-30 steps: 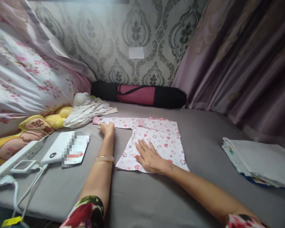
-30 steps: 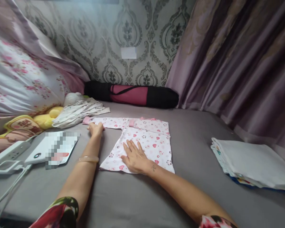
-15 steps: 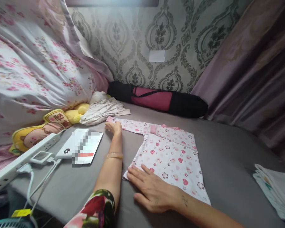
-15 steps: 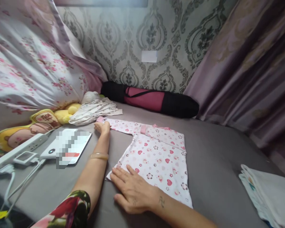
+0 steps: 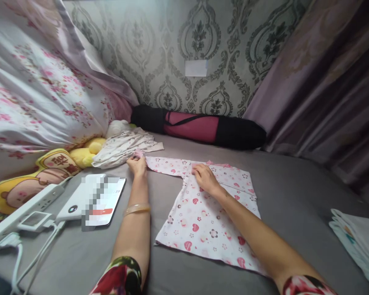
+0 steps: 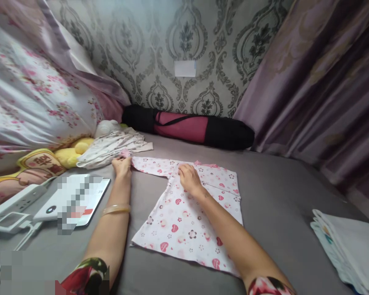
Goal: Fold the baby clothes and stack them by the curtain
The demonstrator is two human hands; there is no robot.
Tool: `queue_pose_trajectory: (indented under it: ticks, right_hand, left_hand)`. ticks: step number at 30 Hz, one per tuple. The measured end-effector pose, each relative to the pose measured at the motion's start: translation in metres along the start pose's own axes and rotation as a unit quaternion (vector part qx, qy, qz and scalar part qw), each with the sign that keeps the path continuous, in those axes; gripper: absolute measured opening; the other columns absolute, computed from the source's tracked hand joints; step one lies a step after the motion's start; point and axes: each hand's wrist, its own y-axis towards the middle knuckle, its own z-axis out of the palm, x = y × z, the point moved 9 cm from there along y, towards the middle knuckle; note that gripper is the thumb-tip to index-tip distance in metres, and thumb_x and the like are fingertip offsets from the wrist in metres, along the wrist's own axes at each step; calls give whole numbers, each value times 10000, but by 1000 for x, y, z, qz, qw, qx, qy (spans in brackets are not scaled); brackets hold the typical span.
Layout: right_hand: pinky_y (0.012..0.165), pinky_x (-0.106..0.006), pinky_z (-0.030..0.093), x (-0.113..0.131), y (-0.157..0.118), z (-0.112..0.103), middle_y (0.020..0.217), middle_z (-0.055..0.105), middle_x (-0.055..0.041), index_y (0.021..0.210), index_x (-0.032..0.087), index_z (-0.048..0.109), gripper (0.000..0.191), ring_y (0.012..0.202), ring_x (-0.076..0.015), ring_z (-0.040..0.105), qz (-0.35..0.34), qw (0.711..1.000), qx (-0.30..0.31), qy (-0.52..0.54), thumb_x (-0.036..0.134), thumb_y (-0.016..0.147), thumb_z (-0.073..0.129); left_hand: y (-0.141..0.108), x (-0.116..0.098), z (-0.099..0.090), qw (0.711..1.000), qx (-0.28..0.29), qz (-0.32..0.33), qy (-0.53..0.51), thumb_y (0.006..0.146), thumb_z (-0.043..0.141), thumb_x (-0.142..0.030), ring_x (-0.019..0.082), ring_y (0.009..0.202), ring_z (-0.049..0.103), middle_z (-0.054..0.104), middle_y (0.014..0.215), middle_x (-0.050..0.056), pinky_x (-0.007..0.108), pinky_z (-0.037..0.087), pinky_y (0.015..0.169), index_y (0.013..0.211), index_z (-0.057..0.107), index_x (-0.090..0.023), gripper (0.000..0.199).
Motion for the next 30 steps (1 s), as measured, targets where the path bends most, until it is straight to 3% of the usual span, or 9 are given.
queue_pose_trajectory:
  ticks: [4, 8, 11, 14, 20, 26, 30]
  right_hand:
    - [1003, -349, 361, -11, 15, 19, 1179, 585, -109, 1139, 181, 643, 278, 1125, -234, 492, 13, 994, 78, -74, 239, 928, 471]
    - [1000, -392, 345, -12, 18, 27, 1241, 510, -133, 1198, 207, 608, 384, 1167, -289, 441, 45, 982, 152, -103, 428, 900, 510]
    - [1000, -411, 335, -13, 22, 30, 1275, 479, -148, 1285, 221, 553, 514, 1194, -319, 427, 82, 970, 203, -104, 541, 893, 462]
    - [1009, -428, 322, -13, 27, 33, 1347, 430, -170, 1436, 227, 411, 708, 1248, -353, 397, 110, 957, 244, -116, 627, 855, 462]
    - [1068, -485, 265, -17, 40, 41, 1541, 232, -166, 1530, 280, 232, 1045, 1393, -397, 232, 180, 918, 326, -138, 769, 676, 585]
    - [1066, -546, 266, -16, 49, 43, 1571, 197, -179, 1528, 267, 247, 1170, 1402, -412, 213, 221, 908, 336, -117, 679, 555, 750]
    - [1039, -572, 309, -20, 53, 30, 1477, 393, -210, 1421, 207, 469, 1071, 1345, -440, 328, 200, 949, 242, -17, 553, 483, 853]
  left_hand:
    - [-4, -6, 6, 994, -5, -77, -77, 578, 636, -105, 82, 484, 495, 447, 513, -92, 179, 387, 492, 663, 464, -181, 206]
    - [-18, -27, 27, 971, 72, -122, -194, 625, 563, -83, 88, 492, 555, 569, 559, -57, 186, 447, 508, 690, 499, -172, 127]
    - [-36, -55, 45, 937, 152, -114, -293, 665, 532, -56, 98, 558, 615, 638, 609, -26, 188, 494, 557, 719, 550, -163, 121]
    - [-54, -80, 55, 916, 196, -91, -338, 693, 521, -34, 101, 597, 642, 647, 604, -21, 173, 507, 581, 719, 578, -156, 138]
    - [-81, -96, 73, 904, 231, -90, -349, 738, 512, -27, 100, 637, 663, 654, 615, -11, 164, 525, 652, 701, 596, -155, 158]
    - [-99, -94, 90, 900, 251, -101, -342, 719, 545, -44, 107, 656, 662, 649, 640, -17, 196, 532, 710, 682, 546, -171, 133]
    - [-104, -92, 97, 903, 259, -80, -332, 683, 587, -71, 112, 676, 658, 639, 654, -28, 222, 526, 750, 708, 530, -174, 120]
